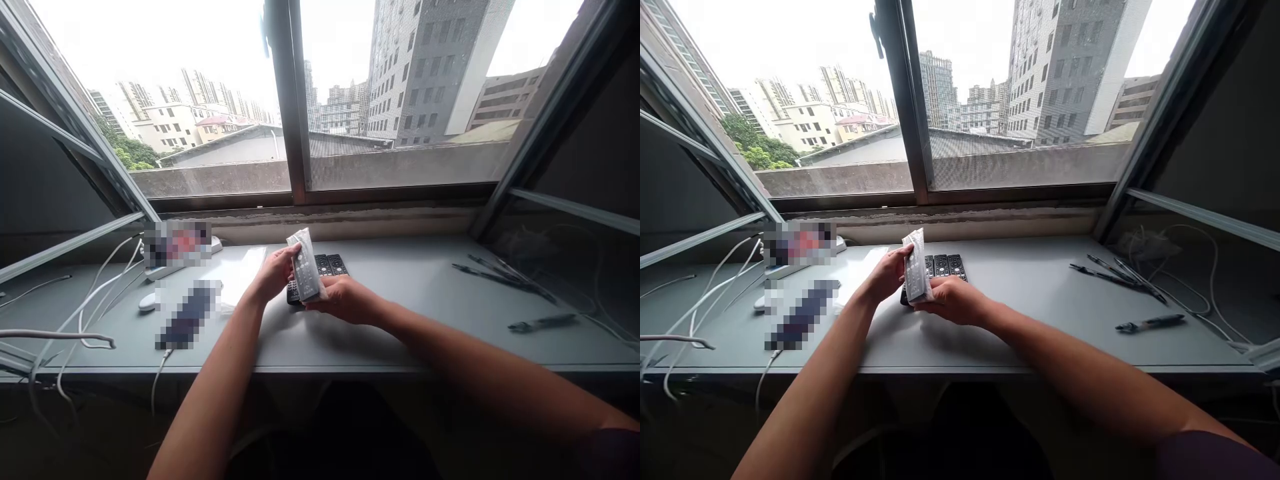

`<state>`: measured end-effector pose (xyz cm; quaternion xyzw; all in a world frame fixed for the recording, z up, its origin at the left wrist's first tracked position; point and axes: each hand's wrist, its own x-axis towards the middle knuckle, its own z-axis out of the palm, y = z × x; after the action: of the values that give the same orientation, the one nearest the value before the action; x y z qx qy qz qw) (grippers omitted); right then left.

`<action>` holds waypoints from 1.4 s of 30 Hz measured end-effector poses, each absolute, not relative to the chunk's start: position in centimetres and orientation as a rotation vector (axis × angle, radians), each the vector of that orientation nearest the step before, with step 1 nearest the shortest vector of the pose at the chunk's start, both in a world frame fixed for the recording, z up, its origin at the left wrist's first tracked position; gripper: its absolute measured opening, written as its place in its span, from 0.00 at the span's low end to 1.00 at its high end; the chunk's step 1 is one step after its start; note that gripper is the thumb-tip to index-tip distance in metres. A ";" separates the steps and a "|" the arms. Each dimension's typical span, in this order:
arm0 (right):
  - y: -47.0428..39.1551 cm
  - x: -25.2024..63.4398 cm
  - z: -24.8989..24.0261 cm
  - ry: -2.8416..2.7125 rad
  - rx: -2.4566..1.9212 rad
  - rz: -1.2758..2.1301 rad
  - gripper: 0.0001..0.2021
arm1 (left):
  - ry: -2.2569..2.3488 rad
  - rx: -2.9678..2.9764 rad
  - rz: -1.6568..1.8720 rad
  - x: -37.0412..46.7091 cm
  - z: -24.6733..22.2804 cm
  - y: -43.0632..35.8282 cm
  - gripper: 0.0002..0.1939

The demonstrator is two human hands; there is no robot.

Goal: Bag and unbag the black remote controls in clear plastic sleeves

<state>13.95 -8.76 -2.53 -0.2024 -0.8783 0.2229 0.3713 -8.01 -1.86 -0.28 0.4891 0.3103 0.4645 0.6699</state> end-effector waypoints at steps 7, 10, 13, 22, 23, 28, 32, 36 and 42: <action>-8.7 14.4 -2.2 -2.299 -0.544 0.221 0.07 | 0.605 1.230 0.712 -8.1 0.1 -2.9 0.19; -8.8 14.8 -2.0 -2.290 -0.651 0.085 0.08 | 0.571 1.270 0.619 -8.0 0.3 -3.3 0.25; -8.9 15.0 -1.6 -2.284 -0.808 0.044 0.10 | 0.543 1.286 0.641 -8.0 0.4 -3.5 0.27; -9.1 14.5 -1.0 -2.062 -1.032 0.017 0.15 | 0.528 1.223 0.735 -8.7 0.5 -3.5 0.27; -9.1 14.5 -1.1 -2.021 -1.024 0.017 0.19 | 0.533 1.231 0.785 -8.8 0.7 -3.3 0.26; -8.6 14.3 -2.0 -2.055 -1.023 0.014 0.26 | 0.600 1.170 1.200 -9.3 0.8 -1.5 0.22; -8.5 13.7 -2.8 -2.393 -1.051 0.017 0.36 | 0.792 0.980 1.387 -10.0 0.0 0.1 0.23; -8.8 13.0 -3.0 -2.640 -1.004 0.046 0.37 | 1.054 0.770 1.442 -10.7 -0.6 0.9 0.18; -8.7 12.9 -2.9 -2.668 -0.970 0.098 0.38 | 1.241 0.890 1.445 -10.7 -1.0 1.0 0.14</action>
<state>12.93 -8.65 -2.92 -0.3377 -0.9286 0.0341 0.1500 -10.74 1.00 -1.02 0.3675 0.5123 0.5965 0.4967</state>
